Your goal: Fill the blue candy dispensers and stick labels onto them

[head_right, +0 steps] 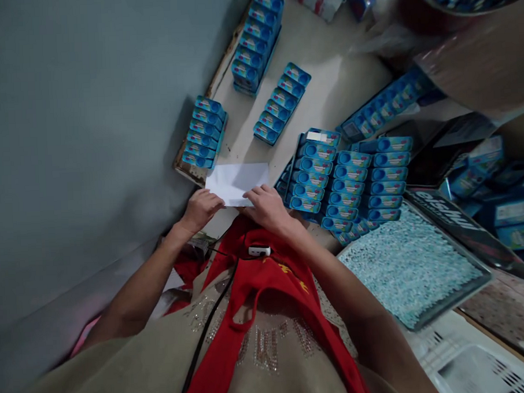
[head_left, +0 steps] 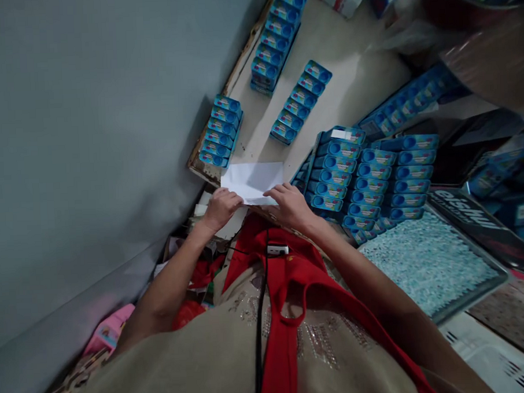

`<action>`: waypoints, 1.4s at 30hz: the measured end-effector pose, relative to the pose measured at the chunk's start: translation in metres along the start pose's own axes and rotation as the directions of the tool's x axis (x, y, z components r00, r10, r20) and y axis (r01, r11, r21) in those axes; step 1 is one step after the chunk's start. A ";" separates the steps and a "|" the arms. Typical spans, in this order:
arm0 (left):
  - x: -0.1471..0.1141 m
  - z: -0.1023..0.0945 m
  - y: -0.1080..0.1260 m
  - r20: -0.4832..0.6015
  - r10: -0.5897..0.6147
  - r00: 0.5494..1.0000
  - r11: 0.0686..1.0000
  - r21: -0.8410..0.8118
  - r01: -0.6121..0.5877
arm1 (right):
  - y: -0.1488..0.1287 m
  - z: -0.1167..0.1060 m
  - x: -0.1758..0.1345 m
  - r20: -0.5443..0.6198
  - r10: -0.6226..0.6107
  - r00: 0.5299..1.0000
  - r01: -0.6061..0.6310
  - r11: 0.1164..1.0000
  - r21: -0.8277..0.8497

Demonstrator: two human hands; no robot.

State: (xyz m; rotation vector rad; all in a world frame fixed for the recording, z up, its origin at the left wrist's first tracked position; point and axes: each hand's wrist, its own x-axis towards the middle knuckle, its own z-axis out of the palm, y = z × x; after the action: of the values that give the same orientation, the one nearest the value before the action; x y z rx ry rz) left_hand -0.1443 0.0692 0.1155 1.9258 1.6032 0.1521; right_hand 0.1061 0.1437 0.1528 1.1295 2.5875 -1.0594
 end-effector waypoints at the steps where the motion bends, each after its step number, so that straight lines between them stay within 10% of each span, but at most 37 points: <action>1: 0.001 -0.013 0.002 -0.044 -0.003 0.999 1.000 -0.013 0.003 | -0.002 -0.003 0.006 0.035 -0.011 0.999 0.011 1.000 0.015; 4: 0.000 -0.048 0.015 -0.347 -0.125 0.929 0.992 -0.040 0.118 | -0.015 -0.020 0.017 0.094 -0.019 0.995 0.010 0.996 0.090; 7: -0.009 -0.064 0.047 -0.627 -0.369 0.686 0.929 -0.220 0.298 | -0.040 -0.034 0.018 0.028 0.048 0.998 -0.053 0.976 0.211; 9: -0.017 -0.060 0.073 -0.605 -0.540 0.585 0.837 -0.460 0.297 | -0.059 -0.036 0.016 -0.023 0.110 0.994 -0.097 0.947 0.307; 13: -0.024 -0.046 0.102 -0.261 -0.682 0.683 0.519 -0.831 0.201 | -0.090 -0.028 0.014 -0.059 0.026 0.998 0.011 0.836 0.549; 16: -0.024 -0.057 0.092 -0.222 -0.695 0.683 0.511 -0.822 0.253 | -0.093 -0.035 0.013 -0.057 -0.096 0.994 0.111 0.782 0.613; 22: -0.011 -0.113 0.064 -0.096 -0.454 0.886 0.624 -0.743 0.239 | -0.070 -0.096 0.039 -0.241 -0.248 0.938 0.252 0.968 -0.014; 28: 0.021 -0.129 0.041 -0.060 -0.396 0.916 0.707 -0.657 0.262 | -0.033 -0.109 0.089 0.005 -0.246 0.969 0.243 0.960 0.140; 35: 0.054 -0.098 0.007 0.200 -0.275 0.941 0.546 -0.773 0.324 | -0.012 -0.083 0.092 -0.161 -0.138 0.977 0.130 0.990 -0.056; 42: 0.075 -0.097 -0.004 0.231 -0.270 0.935 0.519 -0.783 0.343 | -0.026 -0.044 0.090 -0.258 -0.213 0.942 0.160 0.964 -0.213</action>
State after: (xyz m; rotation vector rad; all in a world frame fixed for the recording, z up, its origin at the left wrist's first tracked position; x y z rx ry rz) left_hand -0.1735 0.1762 0.1688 0.8859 1.4102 0.5571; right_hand 0.0309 0.2137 0.1659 1.0707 2.9915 -0.7052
